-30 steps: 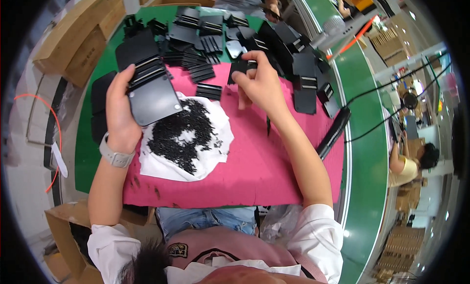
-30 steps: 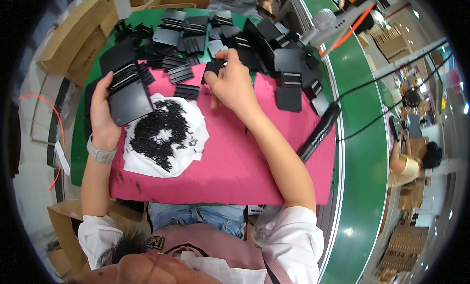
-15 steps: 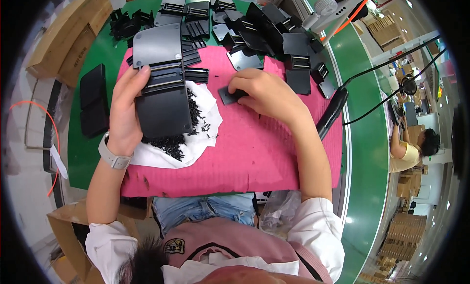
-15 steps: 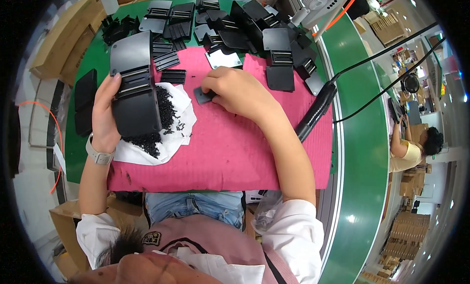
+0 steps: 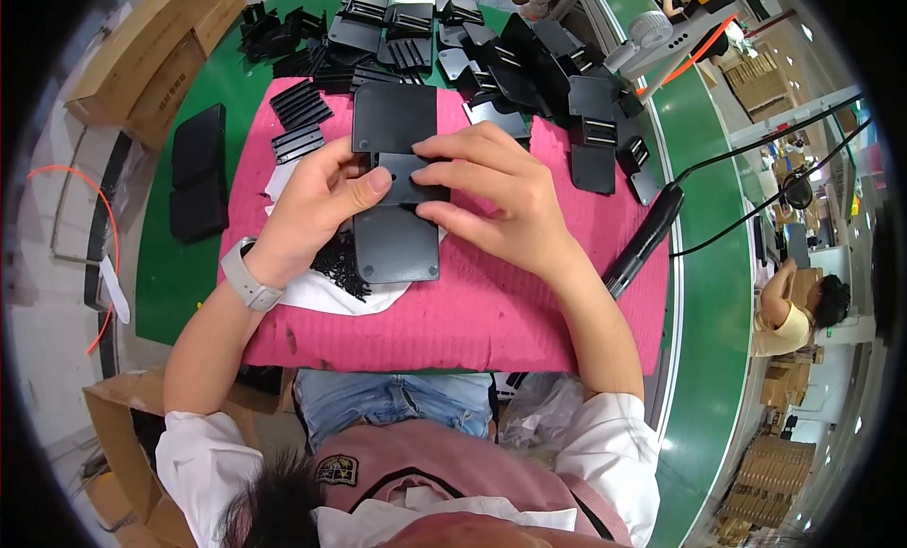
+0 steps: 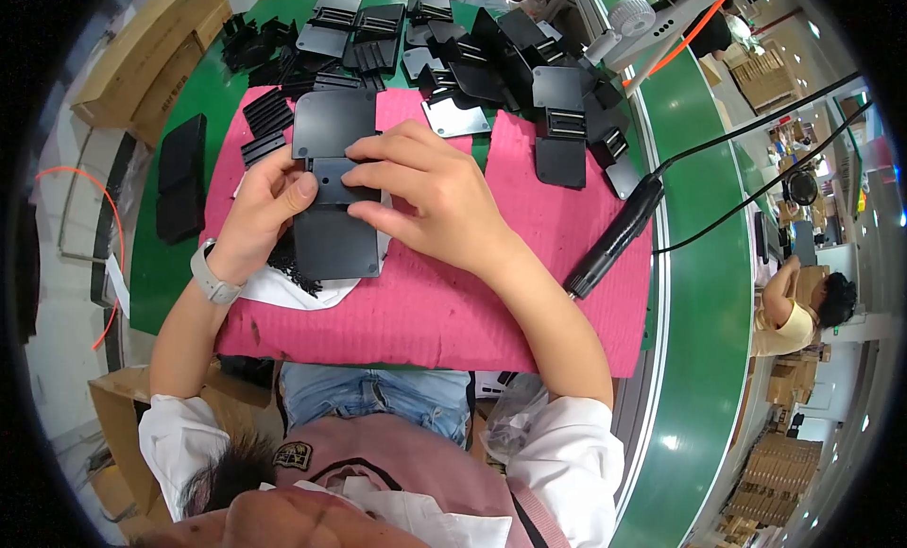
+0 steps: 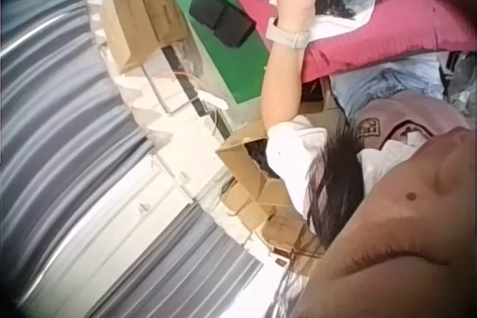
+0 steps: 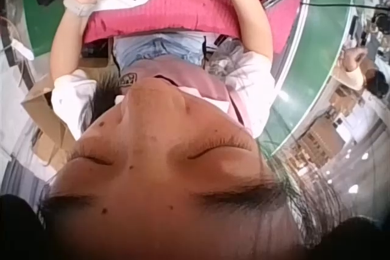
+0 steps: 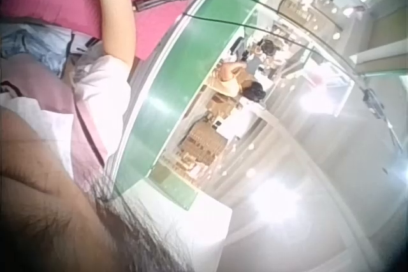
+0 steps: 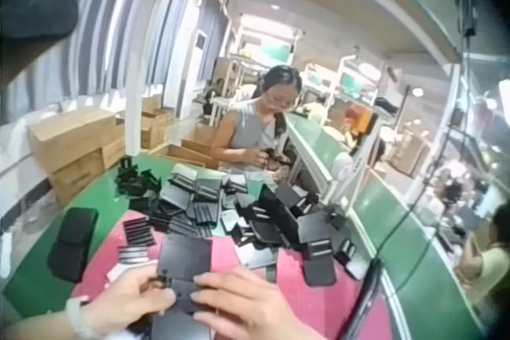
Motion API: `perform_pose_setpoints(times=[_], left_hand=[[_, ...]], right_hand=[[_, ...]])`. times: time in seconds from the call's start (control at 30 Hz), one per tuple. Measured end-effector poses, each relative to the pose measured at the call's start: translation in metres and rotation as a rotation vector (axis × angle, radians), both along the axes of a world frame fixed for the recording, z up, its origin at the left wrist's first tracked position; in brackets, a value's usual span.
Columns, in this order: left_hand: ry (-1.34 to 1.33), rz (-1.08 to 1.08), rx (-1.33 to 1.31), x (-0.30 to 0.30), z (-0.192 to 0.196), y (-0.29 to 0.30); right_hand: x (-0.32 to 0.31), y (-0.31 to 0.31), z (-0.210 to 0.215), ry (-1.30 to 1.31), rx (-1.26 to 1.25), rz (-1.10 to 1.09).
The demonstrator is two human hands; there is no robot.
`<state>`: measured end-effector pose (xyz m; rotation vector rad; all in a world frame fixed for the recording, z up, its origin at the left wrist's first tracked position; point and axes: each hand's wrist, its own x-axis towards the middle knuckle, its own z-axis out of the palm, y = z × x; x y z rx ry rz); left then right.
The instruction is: Assembling plastic electronic components by fastening them with screws using an electric screwdriver on a factory assembly line.
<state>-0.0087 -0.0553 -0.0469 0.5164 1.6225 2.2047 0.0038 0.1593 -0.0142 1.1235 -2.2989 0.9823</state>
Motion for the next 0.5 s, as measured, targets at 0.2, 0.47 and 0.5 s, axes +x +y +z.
perform_pose_setpoints(times=[0.2, 0.47, 0.5], left_hand=[[-0.016, -0.061, -0.068, 0.001, 0.003, 0.001], [0.562, 0.149, -0.692, -0.01, 0.021, -0.02], [0.649, 0.103, -0.839, -0.01, 0.023, -0.025]], right_hand=[[0.001, -0.001, 0.0, 0.101, 0.032, -0.003], [0.025, 0.03, 0.018, -0.092, 0.127, -0.109], [0.031, 0.039, 0.018, -0.116, 0.117, -0.139]])
